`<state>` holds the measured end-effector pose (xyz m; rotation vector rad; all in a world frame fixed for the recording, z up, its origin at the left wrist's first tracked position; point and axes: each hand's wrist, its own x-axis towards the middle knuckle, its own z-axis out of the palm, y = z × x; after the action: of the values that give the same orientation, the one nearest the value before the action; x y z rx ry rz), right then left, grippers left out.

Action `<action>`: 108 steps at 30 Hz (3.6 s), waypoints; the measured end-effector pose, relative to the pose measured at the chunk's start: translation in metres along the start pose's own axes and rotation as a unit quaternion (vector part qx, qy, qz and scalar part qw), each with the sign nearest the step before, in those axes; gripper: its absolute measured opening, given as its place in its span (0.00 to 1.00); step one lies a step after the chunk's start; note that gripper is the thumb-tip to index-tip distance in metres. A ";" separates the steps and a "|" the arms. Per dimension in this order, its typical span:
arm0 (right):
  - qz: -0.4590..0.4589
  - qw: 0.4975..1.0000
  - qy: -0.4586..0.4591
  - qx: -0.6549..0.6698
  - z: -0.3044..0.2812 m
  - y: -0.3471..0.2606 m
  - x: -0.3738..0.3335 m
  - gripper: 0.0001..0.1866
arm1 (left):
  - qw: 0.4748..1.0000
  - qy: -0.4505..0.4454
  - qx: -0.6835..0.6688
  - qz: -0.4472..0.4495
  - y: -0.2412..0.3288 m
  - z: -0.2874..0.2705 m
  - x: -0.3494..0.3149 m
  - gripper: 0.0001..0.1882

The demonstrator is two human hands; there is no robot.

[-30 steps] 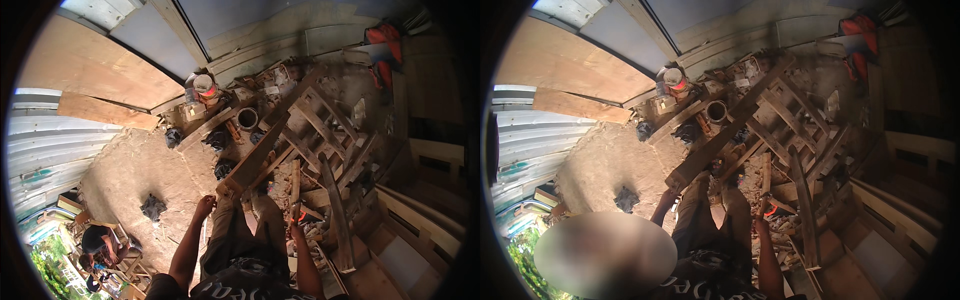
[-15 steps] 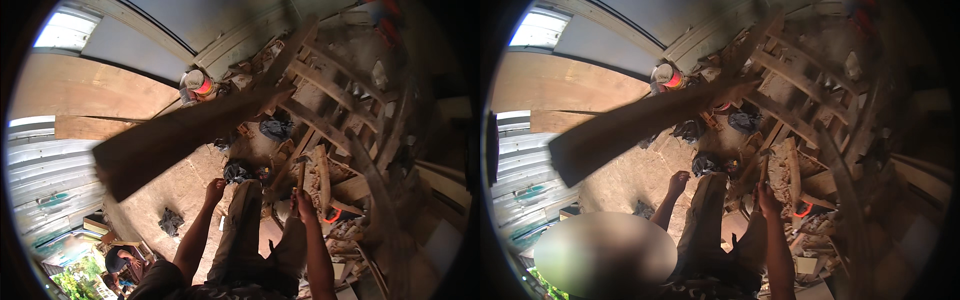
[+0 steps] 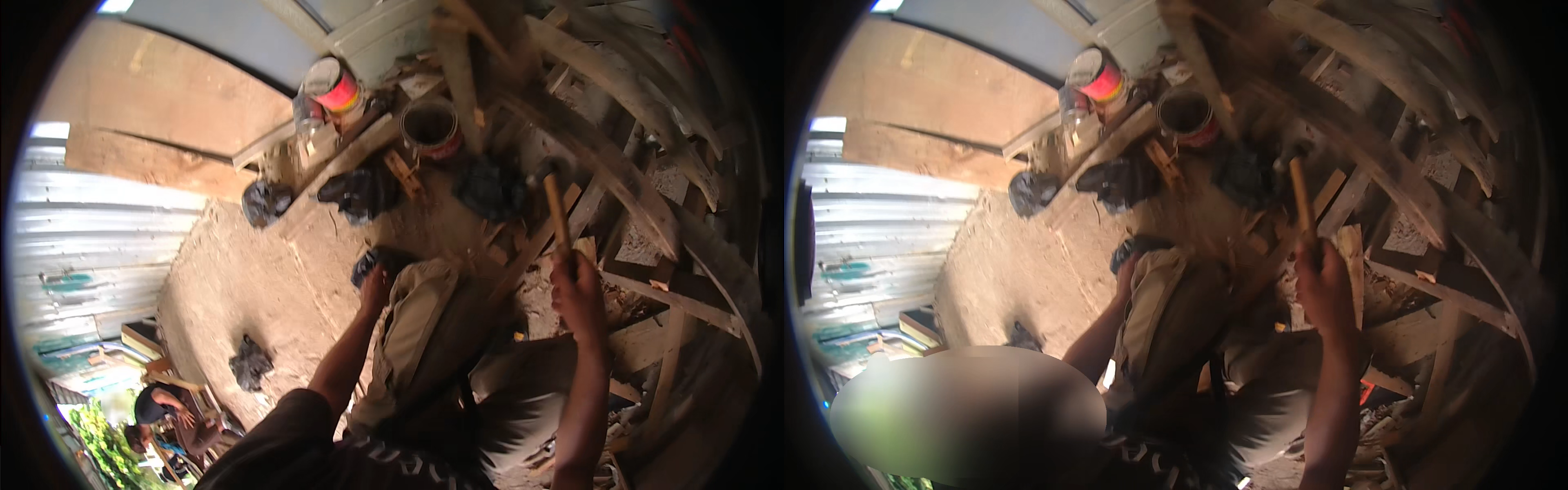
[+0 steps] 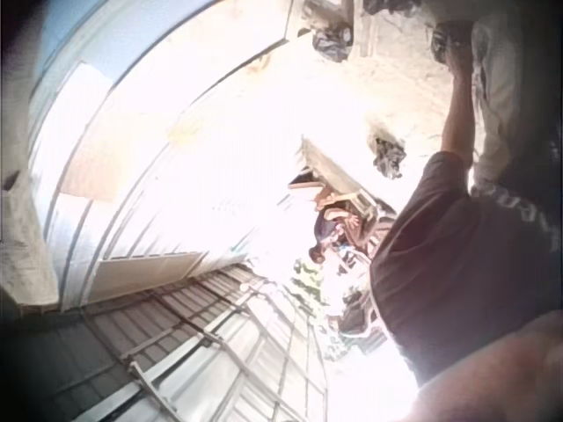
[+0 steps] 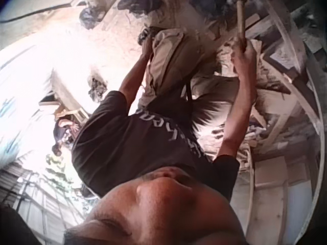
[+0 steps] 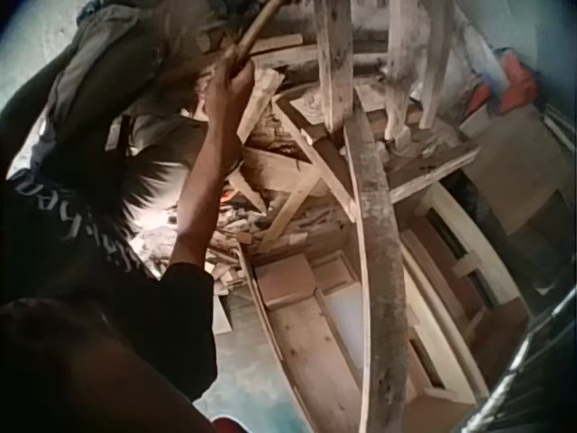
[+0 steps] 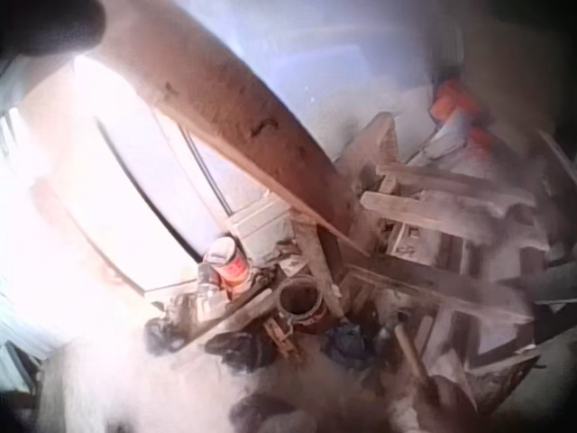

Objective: The person uses a hammer to drive nails into wooden planks and assembles a wooden frame structure. They repeatedly position planks, hammer nails, and adjust the frame within a cluttered workshop.

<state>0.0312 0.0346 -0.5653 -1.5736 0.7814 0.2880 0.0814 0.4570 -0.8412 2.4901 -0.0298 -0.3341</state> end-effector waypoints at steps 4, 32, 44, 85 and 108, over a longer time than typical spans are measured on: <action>0.040 0.995 0.020 0.089 -0.012 0.011 -0.017 0.14 | 0.998 -0.005 0.053 0.043 0.004 0.011 0.003 0.08; -0.131 0.970 0.022 -0.202 0.013 0.025 -0.026 0.26 | 0.989 -0.009 0.068 -0.130 -0.022 0.047 0.021 0.11; -0.141 0.969 -0.129 -0.159 0.040 0.010 -0.007 0.21 | 0.976 0.132 -0.160 -0.062 -0.001 0.006 -0.016 0.11; 0.150 0.968 0.064 0.189 0.056 -0.002 -0.010 0.21 | 0.884 -0.290 -0.010 0.367 0.354 -0.109 0.067 0.10; 0.206 0.859 0.237 0.405 0.029 -0.222 -0.128 0.15 | 0.812 -0.470 0.056 0.341 0.659 -0.267 0.266 0.13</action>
<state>0.0835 0.0970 -0.3201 -0.6540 1.4062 -0.1402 0.4419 0.0528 -0.3090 1.9724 -1.3233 -1.2053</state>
